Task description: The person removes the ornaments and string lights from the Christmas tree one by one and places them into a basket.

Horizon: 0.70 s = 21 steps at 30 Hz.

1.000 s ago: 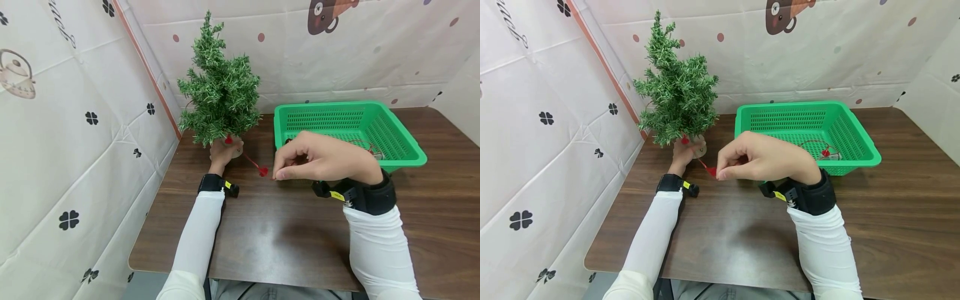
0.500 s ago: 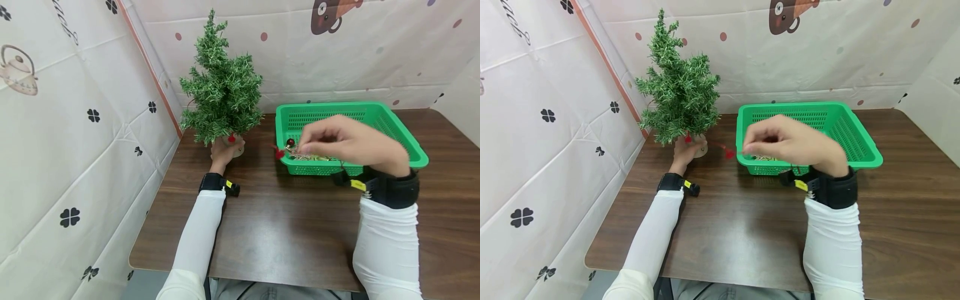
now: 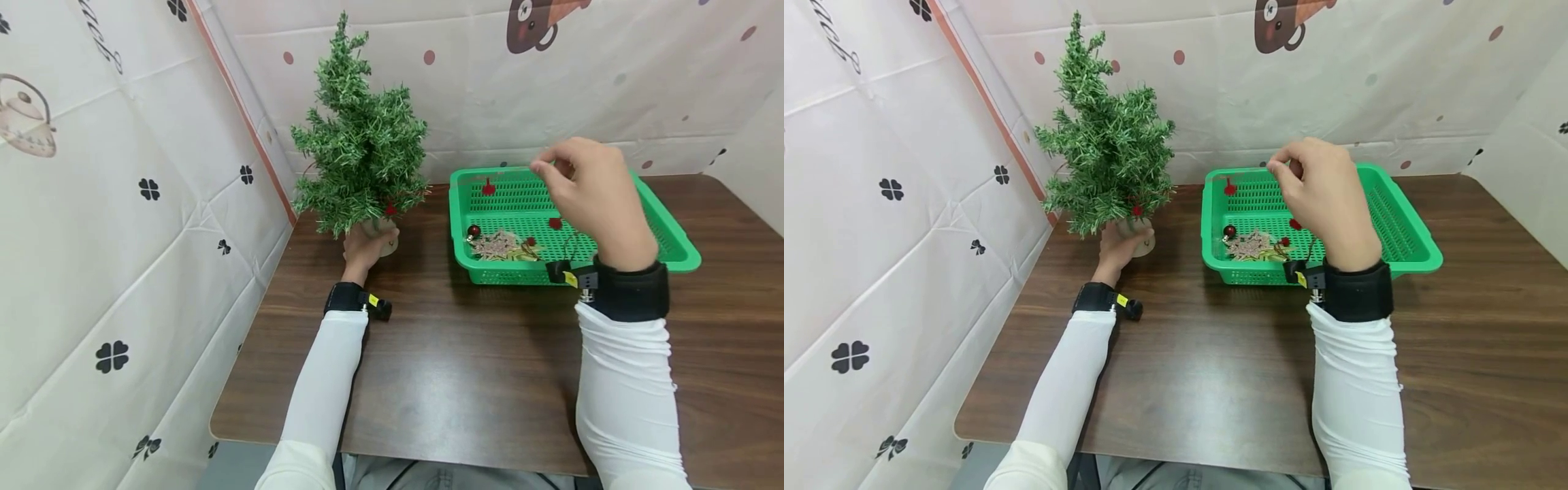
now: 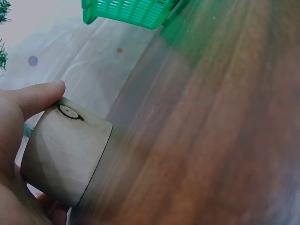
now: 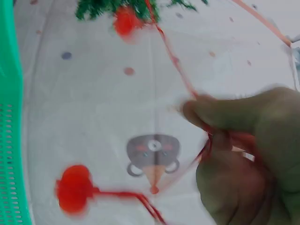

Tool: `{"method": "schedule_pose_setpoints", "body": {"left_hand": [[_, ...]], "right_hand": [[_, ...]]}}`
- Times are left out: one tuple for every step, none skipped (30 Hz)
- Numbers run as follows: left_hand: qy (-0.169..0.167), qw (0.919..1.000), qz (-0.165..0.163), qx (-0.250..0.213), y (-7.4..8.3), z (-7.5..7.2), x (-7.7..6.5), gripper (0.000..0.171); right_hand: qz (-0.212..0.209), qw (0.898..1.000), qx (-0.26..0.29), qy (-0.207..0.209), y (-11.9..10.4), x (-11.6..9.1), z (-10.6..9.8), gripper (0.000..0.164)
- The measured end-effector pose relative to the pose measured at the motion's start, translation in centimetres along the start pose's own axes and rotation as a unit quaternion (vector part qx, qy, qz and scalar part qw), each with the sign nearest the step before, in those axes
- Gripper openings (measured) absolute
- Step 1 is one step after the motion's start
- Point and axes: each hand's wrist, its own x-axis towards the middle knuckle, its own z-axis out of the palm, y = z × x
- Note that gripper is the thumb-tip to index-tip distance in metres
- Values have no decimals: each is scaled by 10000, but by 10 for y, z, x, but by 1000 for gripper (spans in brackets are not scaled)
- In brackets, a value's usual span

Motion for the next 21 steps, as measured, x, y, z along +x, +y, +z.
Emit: {"method": "schedule_pose_setpoints", "body": {"left_hand": [[1,10000,11,-8,0,0,0,93],[3,10000,24,-30,0,0,0,93],[5,10000,35,-56,-1,0,0,93],[3,10000,51,-68,-1,0,1,92],[-4,9999,59,-82,-2,0,1,91],[-9,9999,60,-101,-2,1,1,90],[-12,9999,58,-106,-3,1,1,89],[-17,9999,59,-112,-3,1,1,88],[-11,9999,64,-117,-3,0,1,87],[1,9999,76,-117,-3,0,1,87],[18,9999,98,-123,-3,0,1,86],[34,9999,122,-117,-2,0,1,85],[46,9998,147,-119,-2,0,1,84],[54,9998,170,-121,-2,0,1,82],[71,9998,177,-116,-2,0,1,81],[81,9997,193,-116,-2,0,0,80],[84,9997,198,-115,-2,0,0,78],[83,9997,184,-114,-1,0,-1,77],[78,9998,176,-112,-1,0,-1,77],[70,9998,161,-116,-1,0,-1,76],[64,9998,148,-120,-1,0,-2,77]], "right_hand": [[50,9998,65,176,-2,1,3,31],[66,9994,148,291,-3,3,5,31],[93,9990,248,346,-4,4,8,32],[112,9988,330,340,-3,5,10,32],[146,9989,370,266,-2,6,11,32],[200,9990,369,120,-1,7,13,32],[233,9991,354,-50,0,7,13,33],[281,9986,338,-293,2,8,14,32],[312,9973,297,-596,4,8,14,32],[314,9946,234,-958,7,8,15,31],[302,9901,159,-1359,9,9,15,29],[264,9833,117,-1797,12,9,16,28],[203,9743,138,-2239,15,10,18,26],[176,9633,183,-2672,17,10,20,23],[133,9519,216,-3053,19,10,22,22],[112,9413,235,-3366,20,11,25,21],[105,9324,247,-3605,22,11,29,21],[102,9254,262,-3781,22,11,32,20],[125,9209,252,-3888,22,12,35,20],[135,9186,236,-3942,22,12,39,19],[106,9178,215,-3962,22,12,41,20]]}}
